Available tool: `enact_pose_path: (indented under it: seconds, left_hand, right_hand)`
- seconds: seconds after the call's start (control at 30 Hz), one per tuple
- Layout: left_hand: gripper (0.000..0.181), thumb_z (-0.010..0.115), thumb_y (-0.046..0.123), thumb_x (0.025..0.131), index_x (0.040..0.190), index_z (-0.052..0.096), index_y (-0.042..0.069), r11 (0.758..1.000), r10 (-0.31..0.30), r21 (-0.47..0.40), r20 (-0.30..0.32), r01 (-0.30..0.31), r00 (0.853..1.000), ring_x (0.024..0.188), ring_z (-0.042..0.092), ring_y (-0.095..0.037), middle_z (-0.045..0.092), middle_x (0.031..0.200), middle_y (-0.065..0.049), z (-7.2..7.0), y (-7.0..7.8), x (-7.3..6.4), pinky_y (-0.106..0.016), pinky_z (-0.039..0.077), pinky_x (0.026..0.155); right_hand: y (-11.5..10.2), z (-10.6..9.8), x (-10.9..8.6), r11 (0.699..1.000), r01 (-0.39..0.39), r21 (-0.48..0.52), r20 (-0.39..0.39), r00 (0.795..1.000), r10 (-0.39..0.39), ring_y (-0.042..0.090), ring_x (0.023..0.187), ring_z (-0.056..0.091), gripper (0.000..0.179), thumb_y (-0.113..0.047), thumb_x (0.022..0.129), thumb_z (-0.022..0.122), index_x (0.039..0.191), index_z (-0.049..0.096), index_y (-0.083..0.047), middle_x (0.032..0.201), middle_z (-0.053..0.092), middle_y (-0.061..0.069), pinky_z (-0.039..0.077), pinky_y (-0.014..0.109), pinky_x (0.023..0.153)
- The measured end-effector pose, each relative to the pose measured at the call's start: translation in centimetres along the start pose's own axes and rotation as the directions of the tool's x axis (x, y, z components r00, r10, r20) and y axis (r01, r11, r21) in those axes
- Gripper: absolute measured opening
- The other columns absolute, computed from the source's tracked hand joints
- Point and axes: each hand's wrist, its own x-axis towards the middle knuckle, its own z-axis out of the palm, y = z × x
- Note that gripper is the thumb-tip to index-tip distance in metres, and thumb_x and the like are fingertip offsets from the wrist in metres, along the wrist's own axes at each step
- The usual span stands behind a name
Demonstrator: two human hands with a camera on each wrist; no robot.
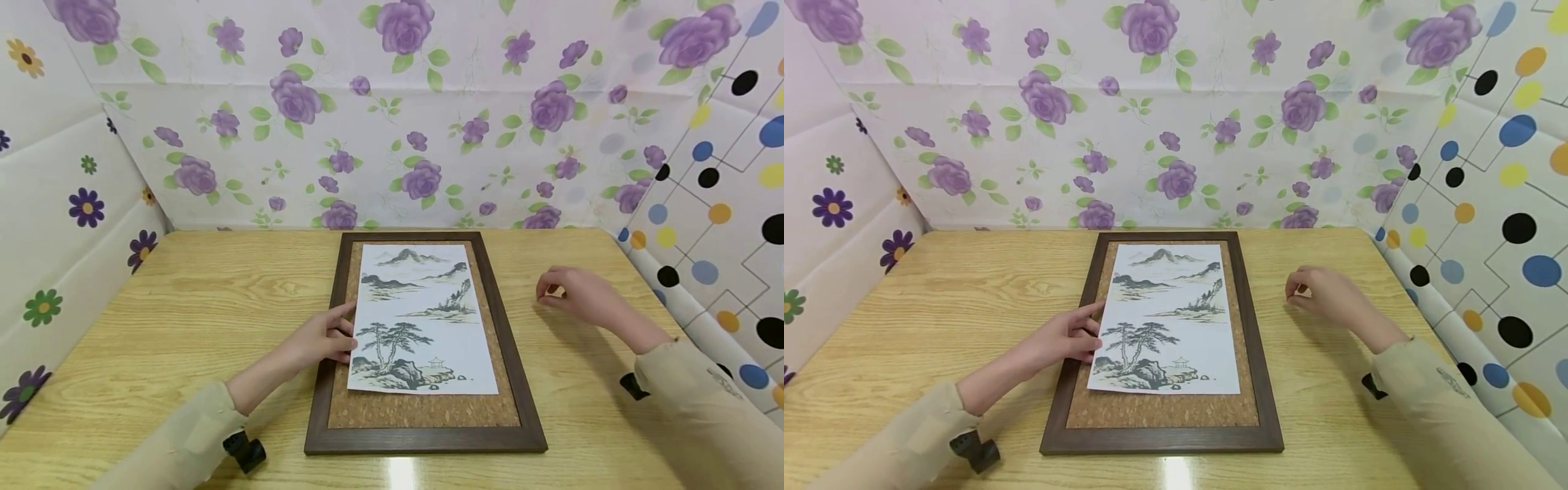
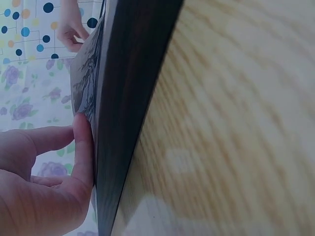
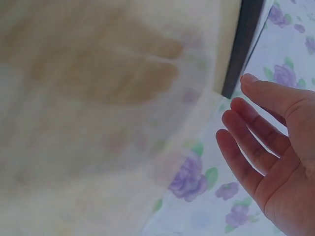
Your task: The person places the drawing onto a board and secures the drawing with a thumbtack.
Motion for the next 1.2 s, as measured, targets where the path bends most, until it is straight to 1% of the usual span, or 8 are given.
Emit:
enact_pose_path:
  seconds: [0.17,0.33,0.4,0.5,0.6,0.73,1.03,1.2]
  left_hand:
    - [0.075,0.059,0.003,0.096,0.159,0.017,0.004,1.000,-0.011,0.021,-0.007,0.011,1.000,0.085,0.067,-0.015,0.058,0.114,-0.021,0.0,0.1,0.0,-0.034,0.062,0.079]
    - [0.075,0.060,0.003,0.096,0.158,0.018,0.003,0.998,-0.035,0.044,-0.016,0.036,0.999,0.086,0.068,-0.016,0.059,0.111,-0.019,0.0,0.2,0.1,-0.034,0.062,0.081]
    - [0.075,0.060,0.004,0.096,0.158,0.018,0.002,0.998,-0.041,0.048,-0.013,0.041,0.999,0.087,0.068,-0.017,0.059,0.110,-0.018,0.0,0.3,0.1,-0.035,0.062,0.081]
    - [0.075,0.060,0.004,0.096,0.158,0.018,0.001,0.998,-0.042,0.052,-0.008,0.043,0.999,0.088,0.068,-0.017,0.059,0.108,-0.017,0.1,0.3,0.0,-0.035,0.062,0.082]
    - [0.075,0.060,0.004,0.096,0.158,0.017,0.001,0.997,-0.039,0.061,-0.006,0.040,0.999,0.087,0.067,-0.016,0.059,0.107,-0.016,0.1,0.3,0.1,-0.035,0.062,0.082]
    - [0.075,0.060,0.004,0.096,0.158,0.017,0.001,0.997,-0.038,0.065,-0.007,0.038,0.999,0.088,0.067,-0.016,0.059,0.106,-0.015,0.1,0.3,0.1,-0.035,0.062,0.082]
    - [0.076,0.059,0.005,0.097,0.158,0.015,0.001,0.998,-0.036,0.042,0.006,0.036,0.999,0.090,0.067,-0.016,0.058,0.106,-0.014,0.0,0.1,-0.1,-0.036,0.062,0.085]
    - [0.075,0.059,0.007,0.098,0.158,0.015,0.003,0.999,-0.026,0.038,0.000,0.026,1.000,0.092,0.068,-0.017,0.059,0.108,-0.015,0.1,-0.1,-0.2,-0.036,0.061,0.086]
  right_hand:
    - [-0.5,-0.6,1.7,1.000,0.002,0.011,0.003,1.000,-0.002,0.016,0.082,0.068,0.012,-0.010,0.083,0.078,0.086,0.071,-0.018,0.087,0.067,-0.002,0.060,0.036,0.072]
    - [-1.0,-0.9,3.9,0.997,-0.021,0.068,0.015,1.000,0.020,0.017,0.084,0.068,0.006,-0.012,0.087,0.075,0.089,0.071,-0.016,0.088,0.069,-0.001,0.060,0.038,0.075]
    - [-1.1,-0.9,4.8,0.995,-0.033,0.096,0.021,0.999,0.031,0.017,0.085,0.068,0.003,-0.015,0.089,0.074,0.089,0.072,-0.014,0.088,0.070,-0.001,0.060,0.039,0.076]
    - [-1.4,-0.9,6.1,0.988,-0.056,0.144,0.039,0.998,0.051,0.017,0.087,0.067,0.008,-0.020,0.091,0.072,0.091,0.072,-0.012,0.090,0.070,0.000,0.059,0.038,0.076]
    - [-1.8,-1.0,7.4,0.979,-0.068,0.191,0.047,0.997,0.061,0.018,0.089,0.067,0.009,-0.019,0.093,0.070,0.094,0.071,-0.010,0.092,0.070,0.001,0.059,0.039,0.077]
    - [-2.6,-1.1,9.2,0.972,-0.060,0.228,0.046,0.998,0.051,0.019,0.090,0.067,0.006,-0.017,0.094,0.068,0.095,0.071,-0.012,0.093,0.070,0.002,0.058,0.040,0.080]
    - [-4.2,-0.9,13.1,0.958,-0.011,0.286,0.052,0.999,-0.004,0.019,0.086,0.067,0.007,-0.015,0.094,0.068,0.098,0.071,-0.009,0.093,0.071,0.005,0.056,0.038,0.076]
    - [-4.8,-0.5,15.3,0.951,-0.033,0.308,0.070,0.997,0.012,0.018,0.084,0.065,0.008,-0.016,0.096,0.066,0.097,0.070,-0.009,0.093,0.071,0.006,0.054,0.037,0.077]
